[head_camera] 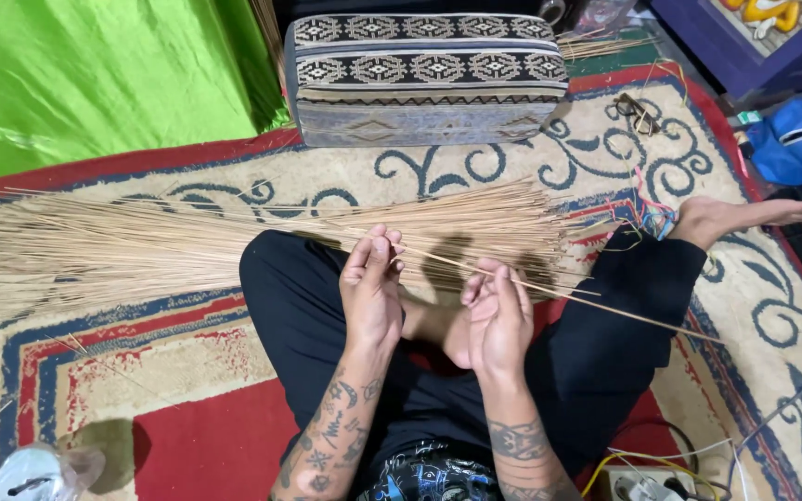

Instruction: The person weaves and binds a bundle of sticks together with twine to create a broom.

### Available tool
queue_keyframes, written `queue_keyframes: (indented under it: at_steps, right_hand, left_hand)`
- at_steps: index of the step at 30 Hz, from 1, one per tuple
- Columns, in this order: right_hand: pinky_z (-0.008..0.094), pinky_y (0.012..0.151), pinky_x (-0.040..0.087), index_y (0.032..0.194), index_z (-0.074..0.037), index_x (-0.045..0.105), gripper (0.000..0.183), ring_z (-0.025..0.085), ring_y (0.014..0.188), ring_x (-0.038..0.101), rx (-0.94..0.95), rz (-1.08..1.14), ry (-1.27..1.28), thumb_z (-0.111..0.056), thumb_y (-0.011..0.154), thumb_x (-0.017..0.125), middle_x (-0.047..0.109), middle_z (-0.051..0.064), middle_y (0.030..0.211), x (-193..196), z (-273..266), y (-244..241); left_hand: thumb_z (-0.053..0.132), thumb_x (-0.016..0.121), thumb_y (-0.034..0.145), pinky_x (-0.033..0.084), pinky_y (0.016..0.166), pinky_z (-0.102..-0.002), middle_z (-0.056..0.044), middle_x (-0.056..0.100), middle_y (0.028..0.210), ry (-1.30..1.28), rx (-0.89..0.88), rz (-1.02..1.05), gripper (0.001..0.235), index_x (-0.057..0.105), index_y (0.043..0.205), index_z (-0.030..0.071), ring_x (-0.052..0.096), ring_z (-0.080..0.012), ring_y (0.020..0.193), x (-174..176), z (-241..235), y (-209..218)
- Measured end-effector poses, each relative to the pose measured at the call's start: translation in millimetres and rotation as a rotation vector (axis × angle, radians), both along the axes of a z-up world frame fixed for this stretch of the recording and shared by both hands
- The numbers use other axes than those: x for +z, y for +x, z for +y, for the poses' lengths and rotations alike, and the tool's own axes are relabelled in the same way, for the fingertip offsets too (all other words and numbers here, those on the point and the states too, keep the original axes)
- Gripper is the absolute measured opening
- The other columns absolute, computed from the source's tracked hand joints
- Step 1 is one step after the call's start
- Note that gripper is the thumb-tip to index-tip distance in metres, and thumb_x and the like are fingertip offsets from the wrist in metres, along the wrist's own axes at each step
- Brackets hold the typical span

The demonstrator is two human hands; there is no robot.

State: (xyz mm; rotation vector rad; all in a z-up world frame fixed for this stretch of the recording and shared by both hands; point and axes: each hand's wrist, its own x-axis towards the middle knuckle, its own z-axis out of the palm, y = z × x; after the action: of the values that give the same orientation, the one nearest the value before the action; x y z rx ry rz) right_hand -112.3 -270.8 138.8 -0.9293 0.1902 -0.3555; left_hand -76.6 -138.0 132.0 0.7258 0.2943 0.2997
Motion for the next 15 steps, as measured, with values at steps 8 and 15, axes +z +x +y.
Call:
queue_keyframes:
  at_steps: [8,15]
  right_hand:
    - [0.025,0.068,0.049,0.110,-0.003,0.067,0.023,0.014,0.077,0.065,-0.041,0.003,0.030,-0.023,0.106,0.057,0.068,0.007,0.089,-25.2,-21.7,8.0]
    - [0.025,0.069,0.051,0.112,-0.002,0.067,0.024,0.015,0.079,0.066,-0.065,0.024,0.047,-0.023,0.105,0.058,0.068,0.008,0.087,-26.5,-28.8,10.1]
  left_hand:
    - [0.015,0.076,0.094,0.055,0.070,-0.021,-0.012,0.075,0.090,-0.030,0.050,0.018,0.010,0.069,0.098,0.008,0.070,-0.0136,0.076,-32.9,13.2,12.8]
    - [0.018,0.071,0.098,0.052,0.065,-0.016,-0.005,0.072,0.090,-0.029,0.161,0.042,0.014,0.069,0.106,0.007,0.063,-0.0058,0.070,-21.9,42.7,20.1]
